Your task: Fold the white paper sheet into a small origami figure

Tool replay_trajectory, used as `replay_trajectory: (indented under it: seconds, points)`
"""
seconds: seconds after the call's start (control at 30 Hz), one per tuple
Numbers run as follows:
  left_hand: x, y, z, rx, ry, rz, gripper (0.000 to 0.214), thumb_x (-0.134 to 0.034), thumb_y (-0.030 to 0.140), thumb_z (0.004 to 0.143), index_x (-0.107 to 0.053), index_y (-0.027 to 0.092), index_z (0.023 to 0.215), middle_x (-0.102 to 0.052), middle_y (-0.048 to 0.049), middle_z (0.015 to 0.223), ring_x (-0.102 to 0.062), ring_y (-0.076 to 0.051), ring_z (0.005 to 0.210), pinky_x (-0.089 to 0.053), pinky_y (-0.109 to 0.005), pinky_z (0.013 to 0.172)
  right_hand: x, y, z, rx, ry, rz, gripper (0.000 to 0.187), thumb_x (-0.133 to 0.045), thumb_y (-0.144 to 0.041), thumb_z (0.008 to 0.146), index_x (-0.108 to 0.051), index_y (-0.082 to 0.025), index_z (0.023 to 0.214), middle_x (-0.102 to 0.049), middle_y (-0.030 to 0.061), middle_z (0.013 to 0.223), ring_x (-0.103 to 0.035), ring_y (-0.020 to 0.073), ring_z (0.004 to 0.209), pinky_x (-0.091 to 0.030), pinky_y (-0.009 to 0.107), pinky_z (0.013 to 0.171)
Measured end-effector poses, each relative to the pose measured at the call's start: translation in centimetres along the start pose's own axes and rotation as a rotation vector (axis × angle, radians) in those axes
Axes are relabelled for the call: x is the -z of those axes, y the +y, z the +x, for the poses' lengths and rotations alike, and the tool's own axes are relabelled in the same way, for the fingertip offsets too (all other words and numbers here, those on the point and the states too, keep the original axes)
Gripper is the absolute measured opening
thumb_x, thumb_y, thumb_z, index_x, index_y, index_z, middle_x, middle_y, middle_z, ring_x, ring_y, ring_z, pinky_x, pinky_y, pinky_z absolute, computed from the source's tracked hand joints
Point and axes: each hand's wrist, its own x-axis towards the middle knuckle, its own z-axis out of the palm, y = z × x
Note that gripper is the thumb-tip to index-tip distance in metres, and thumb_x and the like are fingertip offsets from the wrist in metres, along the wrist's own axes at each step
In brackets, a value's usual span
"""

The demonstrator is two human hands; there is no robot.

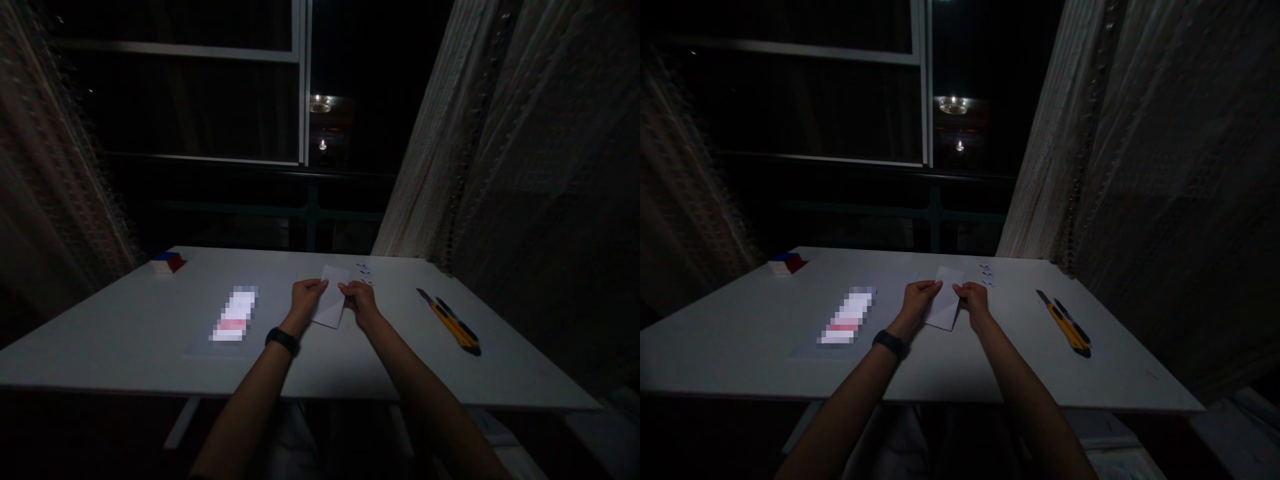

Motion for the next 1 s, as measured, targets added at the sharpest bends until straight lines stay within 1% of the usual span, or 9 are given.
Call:
replay_trajectory:
  seconds: [0.07,0.23,0.4,0.5,0.6,0.7,0.83,0.9,1.0]
  points:
    - [0.0,-0.3,0.1,0.009,0.002,-0.015,0.035,-0.076,0.040,0.052,-0.069,0.010,0.067,-0.066,-0.0060,0.064,-0.057,-0.015,0.057,-0.041,-0.023,0.053,0.0,-0.1,0.0,0.003,-0.006,0.006,0.031,-0.078,-0.026,0.040,-0.049,-0.016,0.046,-0.054,-0.0031,0.046,-0.051,0.0105,0.044,-0.044,0.024,0.043]
    - [0.0,-0.5,0.2,0.027,0.014,-0.037,0.034,-0.076,0.040,0.050,-0.068,0.010,0.064,-0.065,-0.0047,0.063,-0.056,-0.014,0.056,-0.040,-0.023,0.053,0.0,-0.4,-0.2,0.063,0.035,-0.031,0.028,-0.077,-0.027,0.042,-0.051,-0.015,0.044,-0.053,-0.0025,0.043,-0.049,0.0106,0.042,-0.043,0.024,0.042]
    - [-0.1,-0.1,-0.1,0.083,-0.014,-0.053,0.038,-0.076,0.042,0.051,-0.067,0.009,0.069,-0.066,-0.0071,0.065,-0.057,-0.015,0.054,-0.041,-0.024,0.052,-0.1,-0.4,-0.2,0.070,0.030,-0.035,0.030,-0.078,-0.028,0.041,-0.051,-0.016,0.044,-0.053,-0.0024,0.043,-0.049,0.0112,0.042,-0.043,0.025,0.041]
    - [-0.1,-0.1,-0.2,0.085,-0.024,-0.037,0.039,-0.077,0.042,0.048,-0.066,0.009,0.066,-0.065,-0.0072,0.063,-0.056,-0.014,0.053,-0.040,-0.023,0.050,-0.1,-0.3,-0.2,0.055,0.010,-0.039,0.031,-0.079,-0.028,0.039,-0.051,-0.015,0.044,-0.054,-0.0021,0.044,-0.050,0.0114,0.042,-0.044,0.025,0.042]
    - [-0.1,-0.4,0.0,0.069,0.011,0.002,0.038,-0.077,0.042,0.047,-0.063,0.010,0.060,-0.061,-0.0038,0.057,-0.053,-0.012,0.050,-0.038,-0.022,0.047,-0.1,-0.4,-0.2,0.028,-0.009,-0.030,0.032,-0.079,-0.027,0.038,-0.051,-0.016,0.045,-0.054,-0.0027,0.044,-0.052,0.0117,0.043,-0.047,0.026,0.044]
    - [0.0,-0.7,0.1,0.061,0.023,0.039,0.037,-0.077,0.042,0.047,-0.061,0.011,0.059,-0.058,-0.0013,0.053,-0.050,-0.011,0.048,-0.035,-0.021,0.046,0.1,-0.6,0.0,0.021,0.007,-0.036,0.031,-0.079,-0.023,0.037,-0.050,-0.015,0.044,-0.052,-0.0035,0.041,-0.051,0.0113,0.042,-0.047,0.025,0.043]
    - [0.0,-0.8,0.2,0.053,0.015,0.058,0.036,-0.077,0.042,0.048,-0.061,0.011,0.058,-0.058,-0.0017,0.054,-0.049,-0.010,0.048,-0.034,-0.021,0.045,0.2,-0.7,0.1,-0.023,-0.018,-0.026,0.028,-0.077,-0.021,0.040,-0.050,-0.015,0.045,-0.055,-0.0018,0.044,-0.053,0.0123,0.043,-0.048,0.026,0.041]
    - [0.0,-0.9,0.3,0.064,0.001,0.053,0.036,-0.076,0.043,0.049,-0.062,0.011,0.060,-0.059,-0.0023,0.055,-0.050,-0.011,0.048,-0.034,-0.021,0.046,0.3,-0.6,0.2,-0.047,-0.042,-0.008,0.028,-0.077,-0.024,0.042,-0.050,-0.015,0.047,-0.056,-0.0010,0.046,-0.053,0.0121,0.044,-0.048,0.026,0.041]
    - [0.0,-1.1,0.3,0.070,-0.018,0.052,0.036,-0.075,0.043,0.050,-0.063,0.011,0.061,-0.058,-0.0024,0.054,-0.051,-0.012,0.049,-0.035,-0.022,0.046,0.3,-0.6,0.3,-0.055,-0.047,0.003,0.030,-0.077,-0.029,0.045,-0.050,-0.015,0.049,-0.056,-0.0011,0.047,-0.052,0.0115,0.042,-0.047,0.025,0.038]
